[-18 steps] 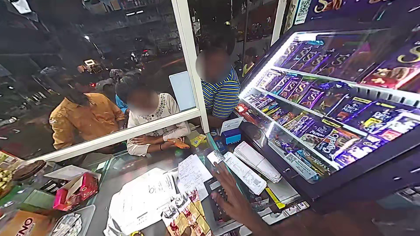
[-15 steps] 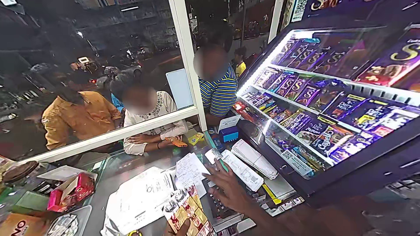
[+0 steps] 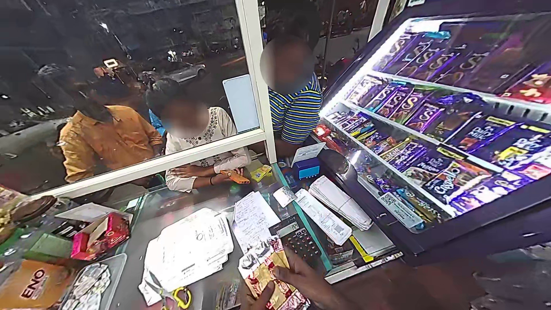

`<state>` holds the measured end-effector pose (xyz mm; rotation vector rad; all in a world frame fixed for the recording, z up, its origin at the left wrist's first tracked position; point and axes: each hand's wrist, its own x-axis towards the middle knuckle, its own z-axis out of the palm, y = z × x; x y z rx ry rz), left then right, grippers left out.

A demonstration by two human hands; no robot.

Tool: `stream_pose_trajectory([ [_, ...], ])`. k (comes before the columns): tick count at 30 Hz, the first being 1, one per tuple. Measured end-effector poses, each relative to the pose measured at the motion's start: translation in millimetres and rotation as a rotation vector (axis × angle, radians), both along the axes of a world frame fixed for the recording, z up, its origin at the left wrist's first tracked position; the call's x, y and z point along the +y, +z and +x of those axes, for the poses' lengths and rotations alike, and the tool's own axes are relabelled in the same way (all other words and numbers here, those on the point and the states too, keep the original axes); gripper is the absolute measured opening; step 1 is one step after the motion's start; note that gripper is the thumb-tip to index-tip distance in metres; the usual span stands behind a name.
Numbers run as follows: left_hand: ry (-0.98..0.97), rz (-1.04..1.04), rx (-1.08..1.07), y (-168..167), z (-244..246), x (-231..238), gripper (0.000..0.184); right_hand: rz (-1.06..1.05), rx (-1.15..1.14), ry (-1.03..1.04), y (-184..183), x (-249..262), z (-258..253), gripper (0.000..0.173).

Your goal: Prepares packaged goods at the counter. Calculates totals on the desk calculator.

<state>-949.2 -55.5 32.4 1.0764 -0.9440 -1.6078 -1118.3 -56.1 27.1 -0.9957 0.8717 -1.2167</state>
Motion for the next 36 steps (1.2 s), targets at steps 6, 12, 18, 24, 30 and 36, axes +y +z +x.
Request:
stream_pose_trajectory([
  [6, -0.042, -0.229, 0.162, -17.9, 8.4, -8.7, 0.061, 0.011, -0.044, 0.003, 1.3, 11.5, -2.3, 0.061],
  [12, -0.092, -0.163, 0.263, -11.7, 5.7, -23.3, 0.075, -0.073, -0.214, -0.387, 46.1, 5.6, -20.9, 0.045],
  [18, -0.14, -0.11, 0.183, -11.8, 16.4, -12.5, 0.03, -0.006, -0.16, -0.614, 50.0, -35.3, -71.6, 0.048],
  [24, -0.125, -0.036, 0.112, -21.3, 23.4, 6.2, 0.022, 0.152, 0.099, -0.563, 35.2, -69.2, -103.8, 0.057],
  [30, -0.151, -0.174, 0.276, -11.1, 19.2, -1.4, 0.034, 0.001, 0.116, -0.234, 55.6, -33.3, -66.3, 0.062],
  [36, 0.017, -0.327, 0.258, -3.3, 10.4, -6.2, 0.063, -0.028, 0.068, 0.103, 26.9, 15.5, -5.1, 0.074],
])
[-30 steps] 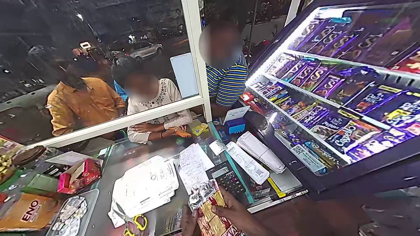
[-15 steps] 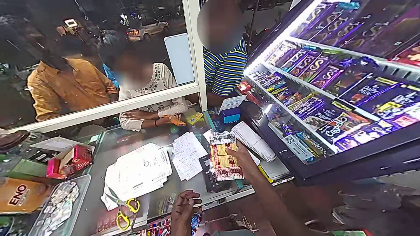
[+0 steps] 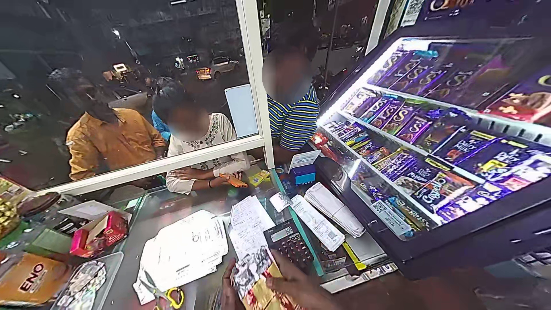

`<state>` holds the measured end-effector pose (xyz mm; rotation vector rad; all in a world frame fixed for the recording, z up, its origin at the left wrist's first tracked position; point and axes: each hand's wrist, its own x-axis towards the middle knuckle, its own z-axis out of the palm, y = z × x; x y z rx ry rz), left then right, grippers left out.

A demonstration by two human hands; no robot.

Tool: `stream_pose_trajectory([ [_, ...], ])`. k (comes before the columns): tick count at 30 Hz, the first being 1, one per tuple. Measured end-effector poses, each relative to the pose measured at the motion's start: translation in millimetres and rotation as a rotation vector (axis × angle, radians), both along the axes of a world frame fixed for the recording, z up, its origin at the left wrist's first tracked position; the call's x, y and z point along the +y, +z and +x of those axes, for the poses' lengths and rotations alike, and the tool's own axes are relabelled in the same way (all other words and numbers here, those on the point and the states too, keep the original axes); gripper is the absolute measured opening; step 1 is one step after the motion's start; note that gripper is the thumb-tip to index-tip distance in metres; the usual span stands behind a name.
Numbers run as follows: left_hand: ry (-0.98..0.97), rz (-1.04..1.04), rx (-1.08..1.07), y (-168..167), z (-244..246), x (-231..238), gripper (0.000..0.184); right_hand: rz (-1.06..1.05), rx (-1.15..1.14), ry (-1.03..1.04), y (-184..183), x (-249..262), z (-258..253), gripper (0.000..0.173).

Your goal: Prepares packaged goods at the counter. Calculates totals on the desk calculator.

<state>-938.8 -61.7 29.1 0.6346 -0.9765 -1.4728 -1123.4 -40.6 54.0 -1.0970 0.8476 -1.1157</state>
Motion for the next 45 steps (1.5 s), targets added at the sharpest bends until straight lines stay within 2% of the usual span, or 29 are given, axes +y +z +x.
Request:
stream_pose_trajectory([
  [2, 0.107, 0.073, -0.155, 4.1, -6.1, 7.4, 0.043, 0.017, 0.119, -0.018, -2.4, 11.5, 12.2, 0.084],
  [3, 0.136, 0.117, -0.198, 5.5, -9.2, 11.0, 0.041, 0.01, 0.158, -0.044, -4.8, 15.0, 16.1, 0.085],
  [6, 0.125, 0.158, -0.242, 2.4, -11.9, 15.5, 0.053, -0.004, 0.184, -0.06, -15.1, 17.2, 15.0, 0.09],
  [8, 0.064, 0.129, -0.174, -4.3, -9.7, 15.7, 0.057, 0.017, 0.163, -0.044, -19.1, 19.9, 12.2, 0.09],
  [11, -0.068, 0.076, 0.033, -14.9, -3.8, 12.7, 0.033, 0.046, 0.078, -0.022, -20.3, 26.8, 11.2, 0.082],
  [14, -0.064, 0.081, 0.029, -12.3, -2.6, 15.4, 0.013, 0.098, 0.004, 0.001, -16.6, 35.1, 14.2, 0.078],
  [18, 0.016, 0.077, -0.156, -15.9, -4.1, 18.9, 0.018, 0.087, -0.014, -0.006, -29.1, 28.8, 13.3, 0.071],
  [21, 0.068, 0.079, -0.199, -12.1, -9.4, 18.1, 0.015, 0.035, -0.001, 0.001, -30.9, 25.1, 13.3, 0.067],
  [22, 0.07, 0.078, -0.188, -9.9, -10.6, 19.0, 0.019, 0.027, -0.001, -0.02, -29.2, 25.5, 13.9, 0.066],
  [26, -0.021, 0.125, -0.163, -4.7, -9.6, 28.7, 0.058, -0.004, -0.042, -0.222, -19.9, 25.9, 16.0, 0.065],
  [30, -0.216, 0.212, -0.297, 2.8, -8.3, 47.6, 0.07, -0.061, -0.097, -0.471, -12.8, 23.2, 13.9, 0.06],
  [31, -0.238, 0.203, -0.32, 2.3, -10.6, 50.5, 0.071, -0.087, -0.099, -0.509, -13.3, 22.2, 13.5, 0.059],
  [34, -0.246, 0.164, -0.319, -5.2, -12.6, 53.1, 0.06, -0.132, -0.104, -0.556, -17.3, 22.0, 15.9, 0.058],
  [38, -0.204, 0.197, -0.304, -2.6, -13.4, 54.8, 0.055, -0.109, -0.129, -0.532, -13.6, 22.0, 17.0, 0.063],
  [41, -0.048, 0.252, -0.238, -2.9, -14.5, 58.1, 0.052, -0.079, -0.158, -0.417, -14.3, 23.1, 18.8, 0.071],
  [45, 0.205, 0.269, -0.142, -0.1, -14.3, 54.1, 0.047, -0.045, -0.07, -0.15, -23.4, 29.0, 15.5, 0.058],
])
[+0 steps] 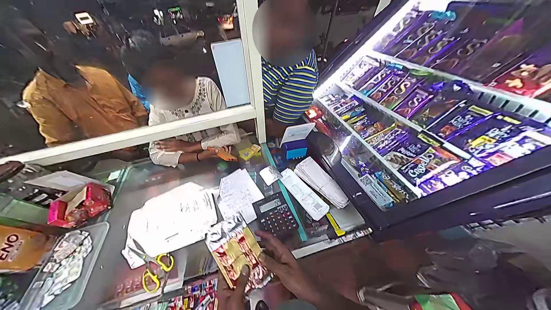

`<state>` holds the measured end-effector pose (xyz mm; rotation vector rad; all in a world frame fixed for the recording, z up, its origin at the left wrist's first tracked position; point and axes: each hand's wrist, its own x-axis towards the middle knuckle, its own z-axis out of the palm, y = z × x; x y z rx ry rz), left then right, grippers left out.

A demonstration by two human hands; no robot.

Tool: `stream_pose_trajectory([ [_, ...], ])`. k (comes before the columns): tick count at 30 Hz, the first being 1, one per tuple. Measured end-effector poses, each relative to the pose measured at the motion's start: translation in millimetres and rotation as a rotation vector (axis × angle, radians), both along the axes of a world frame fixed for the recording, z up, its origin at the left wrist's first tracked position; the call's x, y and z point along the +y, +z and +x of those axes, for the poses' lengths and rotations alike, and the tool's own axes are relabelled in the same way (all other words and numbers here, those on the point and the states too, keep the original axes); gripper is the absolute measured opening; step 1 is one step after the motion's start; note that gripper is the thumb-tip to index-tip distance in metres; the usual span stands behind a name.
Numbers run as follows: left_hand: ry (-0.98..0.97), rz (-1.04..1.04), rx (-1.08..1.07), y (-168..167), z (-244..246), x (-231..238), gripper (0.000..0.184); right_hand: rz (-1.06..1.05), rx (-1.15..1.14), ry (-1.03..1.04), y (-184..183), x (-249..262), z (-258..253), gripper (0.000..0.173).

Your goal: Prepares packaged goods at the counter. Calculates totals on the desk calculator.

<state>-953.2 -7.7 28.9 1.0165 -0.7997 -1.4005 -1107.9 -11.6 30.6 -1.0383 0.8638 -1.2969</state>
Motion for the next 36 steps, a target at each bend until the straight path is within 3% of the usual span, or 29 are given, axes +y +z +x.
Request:
stream_pose_trajectory([
  [3, 0.083, 0.012, 0.016, -0.5, -0.6, 7.3, 0.045, -0.001, 0.008, 0.059, -10.8, 10.9, 7.5, 0.055],
  [7, 0.023, -0.034, 0.045, -10.1, -1.3, 1.7, 0.044, 0.012, -0.01, 0.037, -13.7, 2.8, 6.3, 0.056],
  [14, -0.026, 0.018, 0.076, 2.4, -4.4, 10.8, 0.046, 0.011, -0.075, -0.027, -16.2, 3.7, 3.8, 0.053],
  [18, -0.132, -0.106, 0.144, -18.2, 4.2, 3.8, 0.067, 0.022, -0.16, -0.109, -18.2, 1.8, -8.5, 0.052],
  [27, -0.232, -0.047, 0.024, -27.4, 14.0, 4.7, 0.029, 0.101, -0.228, -0.418, -2.7, -6.4, -54.9, 0.052],
  [36, -0.335, -0.077, 0.058, -35.3, 15.7, 5.6, 0.026, 0.133, -0.273, -0.471, -3.5, -0.5, -66.1, 0.05],
])
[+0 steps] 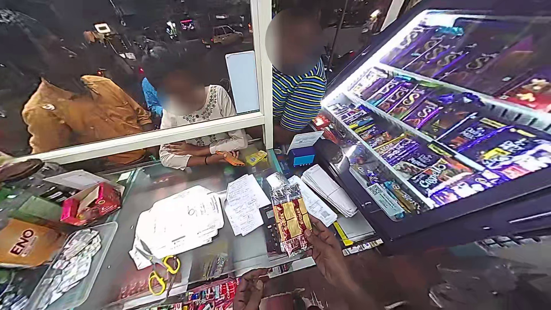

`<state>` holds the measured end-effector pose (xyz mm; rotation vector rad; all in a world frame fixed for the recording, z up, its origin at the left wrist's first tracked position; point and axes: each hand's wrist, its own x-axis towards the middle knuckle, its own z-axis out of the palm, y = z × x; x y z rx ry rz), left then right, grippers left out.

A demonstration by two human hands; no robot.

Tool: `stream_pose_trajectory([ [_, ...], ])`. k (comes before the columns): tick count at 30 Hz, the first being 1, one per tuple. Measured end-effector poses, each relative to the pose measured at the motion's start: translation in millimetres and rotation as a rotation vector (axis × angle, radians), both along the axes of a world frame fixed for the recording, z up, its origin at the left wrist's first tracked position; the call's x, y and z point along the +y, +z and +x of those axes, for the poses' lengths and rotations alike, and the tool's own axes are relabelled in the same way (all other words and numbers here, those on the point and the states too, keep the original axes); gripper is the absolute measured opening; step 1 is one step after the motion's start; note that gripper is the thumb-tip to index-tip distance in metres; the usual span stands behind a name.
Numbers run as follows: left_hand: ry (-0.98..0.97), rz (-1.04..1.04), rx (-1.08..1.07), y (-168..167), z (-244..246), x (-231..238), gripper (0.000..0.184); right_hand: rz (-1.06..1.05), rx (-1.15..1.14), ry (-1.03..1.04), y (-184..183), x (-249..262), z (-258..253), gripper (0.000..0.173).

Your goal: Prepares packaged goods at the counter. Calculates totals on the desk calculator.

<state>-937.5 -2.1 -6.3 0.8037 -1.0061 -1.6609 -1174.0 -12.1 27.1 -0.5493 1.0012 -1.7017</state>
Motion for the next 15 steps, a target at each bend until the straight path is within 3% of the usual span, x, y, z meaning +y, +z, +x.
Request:
stream_pose_trajectory([
  [13, 0.008, 0.048, 0.015, 2.8, 0.1, 4.3, 0.021, 0.02, 0.024, -0.068, 2.1, 4.2, -8.0, 0.048],
  [15, 0.008, 0.041, 0.014, 4.7, 3.0, 3.8, 0.021, 0.039, -0.052, -0.067, 2.4, 2.8, -6.9, 0.046],
])
